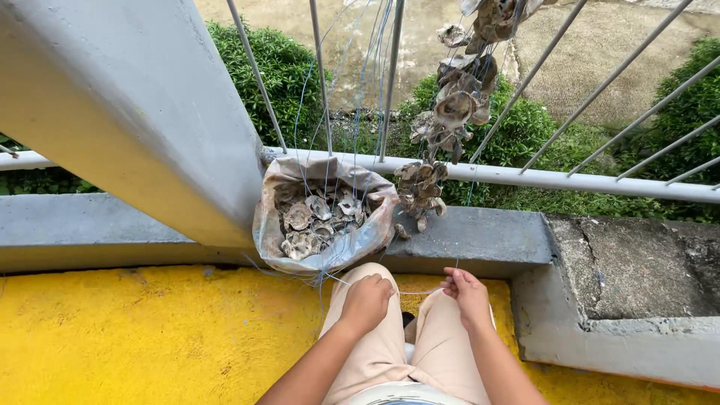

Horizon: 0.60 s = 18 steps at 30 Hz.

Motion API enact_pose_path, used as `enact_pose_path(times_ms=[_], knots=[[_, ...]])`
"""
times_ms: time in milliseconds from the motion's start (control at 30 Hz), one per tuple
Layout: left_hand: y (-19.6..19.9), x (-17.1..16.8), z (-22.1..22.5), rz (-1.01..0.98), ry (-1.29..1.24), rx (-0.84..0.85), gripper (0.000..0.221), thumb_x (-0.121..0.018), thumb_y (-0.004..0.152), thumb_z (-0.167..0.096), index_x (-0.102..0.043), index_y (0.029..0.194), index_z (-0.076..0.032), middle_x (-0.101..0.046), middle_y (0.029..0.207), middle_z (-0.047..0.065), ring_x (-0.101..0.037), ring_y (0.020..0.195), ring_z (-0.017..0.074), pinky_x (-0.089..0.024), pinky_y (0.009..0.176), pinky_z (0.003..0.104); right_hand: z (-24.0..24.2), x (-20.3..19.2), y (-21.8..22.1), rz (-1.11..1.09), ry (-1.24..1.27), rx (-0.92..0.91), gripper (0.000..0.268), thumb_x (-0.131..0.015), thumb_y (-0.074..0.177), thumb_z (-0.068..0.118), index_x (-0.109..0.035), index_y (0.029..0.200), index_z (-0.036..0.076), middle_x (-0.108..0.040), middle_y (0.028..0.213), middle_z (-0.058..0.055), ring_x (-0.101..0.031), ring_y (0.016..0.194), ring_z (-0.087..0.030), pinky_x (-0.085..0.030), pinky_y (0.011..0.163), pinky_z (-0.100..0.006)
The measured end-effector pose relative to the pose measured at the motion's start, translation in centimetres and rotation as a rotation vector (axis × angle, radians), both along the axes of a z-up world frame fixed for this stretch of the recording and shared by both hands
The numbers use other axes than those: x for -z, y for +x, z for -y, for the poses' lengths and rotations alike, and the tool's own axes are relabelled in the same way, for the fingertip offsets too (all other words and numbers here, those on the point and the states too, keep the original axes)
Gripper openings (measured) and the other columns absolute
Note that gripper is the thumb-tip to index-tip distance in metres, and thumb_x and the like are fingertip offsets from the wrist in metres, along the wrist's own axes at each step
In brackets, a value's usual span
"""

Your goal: Threading empty oyster shells onto strings for aquaculture or decoration.

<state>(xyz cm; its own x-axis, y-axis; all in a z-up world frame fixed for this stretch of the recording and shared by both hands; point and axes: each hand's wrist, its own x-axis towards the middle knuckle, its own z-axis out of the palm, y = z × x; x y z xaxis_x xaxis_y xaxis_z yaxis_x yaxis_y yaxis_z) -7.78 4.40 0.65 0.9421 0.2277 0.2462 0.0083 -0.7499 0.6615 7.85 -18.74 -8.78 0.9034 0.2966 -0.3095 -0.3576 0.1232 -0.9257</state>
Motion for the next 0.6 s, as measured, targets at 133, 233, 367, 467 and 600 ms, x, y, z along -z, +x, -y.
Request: enact_pose_path(times_ms=[133,233,367,467,600], knots=[[3.2,1.4,3.0,-0.055,0.074,0.116,0.007,-0.063,0.084,-0.012,-0.069,0.083,-0.008,-0.065,0.085,0.013,-0.065,0.083,0.0345,-0.052,0.072,0.048,-4.6,-15.5,-3.3,0.935,-0.575,0.090,0.044,-0.058,0.096,0.004,-0.057,0.140,-0.001,-0.057,0.129,-0.020,-0.060,0.111,-0.029,-0.049,0.099,-0.042],[5.2,-4.8,3.2,-0.038,0.068,0.062,0.009,-0.066,0.087,-0.014,-0.068,0.082,-0.007,-0.065,0.083,0.012,-0.066,0.081,0.0337,-0.052,0.071,0.047,-6.6,-20.1,-4.3,1.263,-0.592,-0.140,0.050,-0.062,0.088,0.004,-0.058,0.138,-0.001,-0.063,0.130,-0.021,-0.061,0.119,-0.035,-0.046,0.106,-0.047],[6.4,-8.5,-0.7,0.063,0.007,-0.005,0.015,-0.067,0.091,-0.015,-0.070,0.081,-0.005,-0.067,0.085,0.015,-0.067,0.084,0.0365,-0.053,0.075,0.048,-3.0,-9.9,-2.2,1.146,-0.832,-0.379,0.033,-0.069,0.090,0.014,-0.069,0.122,0.006,-0.068,0.114,-0.013,-0.064,0.109,-0.032,-0.050,0.102,-0.043],[5.0,-8.7,-3.5,-0.227,-0.021,0.106,0.015,-0.068,0.088,-0.019,-0.076,0.085,-0.007,-0.072,0.088,0.017,-0.069,0.085,0.0387,-0.053,0.077,0.050,-0.2,-5.2,-0.1,0.815,-1.056,-0.431,0.017,-0.068,0.099,0.019,-0.075,0.113,0.014,-0.072,0.107,-0.007,-0.067,0.108,-0.027,-0.054,0.102,-0.038],[3.7,-5.4,-4.7,-0.480,0.118,0.044,0.015,-0.065,0.088,-0.018,-0.076,0.089,-0.008,-0.074,0.090,0.017,-0.071,0.088,0.0375,-0.053,0.079,0.050,-2.7,-10.8,-0.5,1.065,-0.872,-0.336,0.040,-0.057,0.088,0.001,-0.067,0.126,0.006,-0.068,0.126,-0.015,-0.061,0.124,-0.034,-0.045,0.112,-0.043]])
